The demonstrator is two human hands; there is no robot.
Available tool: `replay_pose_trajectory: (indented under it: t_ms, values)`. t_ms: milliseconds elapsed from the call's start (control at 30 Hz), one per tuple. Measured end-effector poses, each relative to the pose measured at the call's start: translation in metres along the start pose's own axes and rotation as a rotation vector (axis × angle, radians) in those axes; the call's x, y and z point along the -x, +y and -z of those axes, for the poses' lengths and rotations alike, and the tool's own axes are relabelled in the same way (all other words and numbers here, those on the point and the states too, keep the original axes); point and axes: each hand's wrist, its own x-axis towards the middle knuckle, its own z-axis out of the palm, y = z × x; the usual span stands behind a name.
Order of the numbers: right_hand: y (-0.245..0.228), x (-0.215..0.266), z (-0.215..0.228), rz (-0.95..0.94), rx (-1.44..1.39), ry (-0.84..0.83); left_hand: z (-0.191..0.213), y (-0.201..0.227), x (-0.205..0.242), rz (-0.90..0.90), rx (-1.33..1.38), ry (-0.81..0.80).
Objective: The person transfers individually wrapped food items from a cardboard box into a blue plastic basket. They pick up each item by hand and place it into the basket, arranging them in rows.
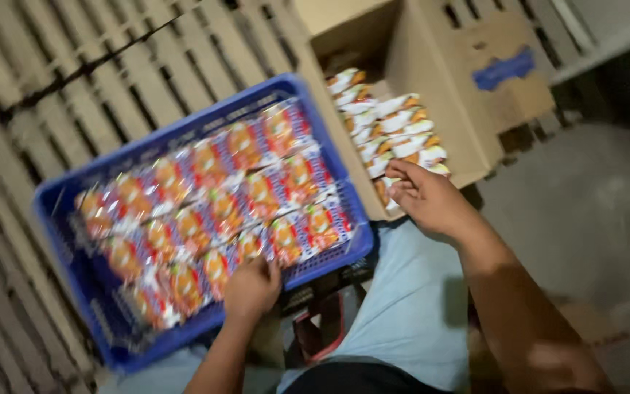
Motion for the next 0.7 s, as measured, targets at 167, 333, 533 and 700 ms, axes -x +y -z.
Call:
replay_pose_trajectory:
  t_ms: [167, 333, 533, 700]
  values:
    - [-0.037, 0.011, 0.068, -0.129, 0.168, 0.132, -0.008, -0.004, -0.01, -0.018, -0.022, -0.077]
    - [-0.084, -0.023, 0.097, -0.224, 0.28, 0.322, -0.015, -0.011, -0.008, -0.03, -0.036, -0.041]
    - [-0.036, -0.139, 0.061, -0.114, 0.583, 0.01, -0.006, -0.009, -0.011, -0.004, 0.049, -0.066]
    - [0.035, -0.231, 0.051, 0.079, 1.226, -0.289, -0.002, -0.004, -0.01, 0.069, 0.076, -0.075]
